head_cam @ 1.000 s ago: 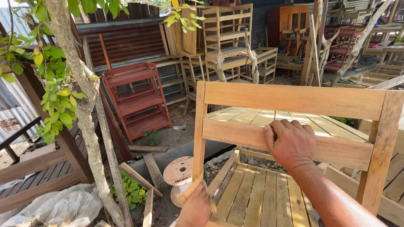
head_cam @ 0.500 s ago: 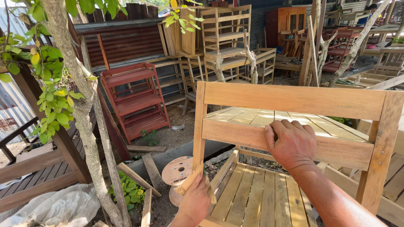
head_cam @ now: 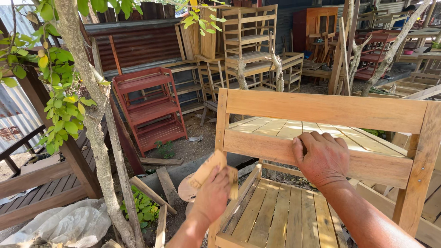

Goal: The person sands wooden furniture frames with sheets of sandpaper, first smoothing the rails and top of a small table-like frame, then sanding the backrest and side rails of a chair, holding each piece steady with one hand while rubbing the sandpaper over the wood surfaces with the other.

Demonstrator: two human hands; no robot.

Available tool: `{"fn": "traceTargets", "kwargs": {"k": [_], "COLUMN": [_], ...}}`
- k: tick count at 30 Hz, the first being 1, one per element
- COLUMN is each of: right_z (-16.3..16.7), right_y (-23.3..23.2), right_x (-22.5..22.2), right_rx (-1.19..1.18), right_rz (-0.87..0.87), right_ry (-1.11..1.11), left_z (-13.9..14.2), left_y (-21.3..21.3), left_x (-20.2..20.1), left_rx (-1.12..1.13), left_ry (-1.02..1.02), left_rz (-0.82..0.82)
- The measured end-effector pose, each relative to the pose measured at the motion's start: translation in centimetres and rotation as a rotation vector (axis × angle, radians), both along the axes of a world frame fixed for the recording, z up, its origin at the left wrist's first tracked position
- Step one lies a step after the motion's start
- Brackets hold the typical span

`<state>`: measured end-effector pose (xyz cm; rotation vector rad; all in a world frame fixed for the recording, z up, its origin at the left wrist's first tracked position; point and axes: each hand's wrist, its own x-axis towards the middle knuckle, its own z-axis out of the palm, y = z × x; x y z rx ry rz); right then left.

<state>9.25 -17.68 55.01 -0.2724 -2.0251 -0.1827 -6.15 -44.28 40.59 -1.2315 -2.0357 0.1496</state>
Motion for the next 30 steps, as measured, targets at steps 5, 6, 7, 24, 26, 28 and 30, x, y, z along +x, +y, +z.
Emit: {"fn": "traceTargets", "kwargs": {"k": [5,6,7,24,26,28,30], "right_z": [-0.1,-0.1,-0.1,0.0,0.0,0.1,0.1], "right_y": [-0.1,-0.1,-0.2,0.1,0.2,0.3,0.4], "right_x": [-0.1,-0.1,-0.3,-0.8,-0.8,-0.8,-0.8], "right_rx": [0.009,0.005,0.001,0.014,0.021,0.027,0.03], "right_rz": [-0.029,-0.034,-0.039,-0.059,-0.054,-0.052,-0.053], "right_ry": [-0.001,-0.01,-0.015,-0.024,-0.01,-0.007,-0.009], "left_z": [-6.9,-7.1,-6.8,-8.6,-4.4,0.0,2.2], "left_y": [-3.8,-4.1,-4.2,-5.1,-3.9,-2.2,-1.1], "left_x": [3.1,3.2,2.8,1.0,-0.2,-1.3,-1.3], "left_rx": [-0.22,-0.226,-0.269,-0.35,-0.055,0.169,0.297], "left_ry": [-0.191,-0.243,-0.232,-0.305,-0.191,-0.138,-0.181], "left_rz": [-0.099,-0.146,-0.133,-0.138,-0.184,-0.165,-0.19]}}
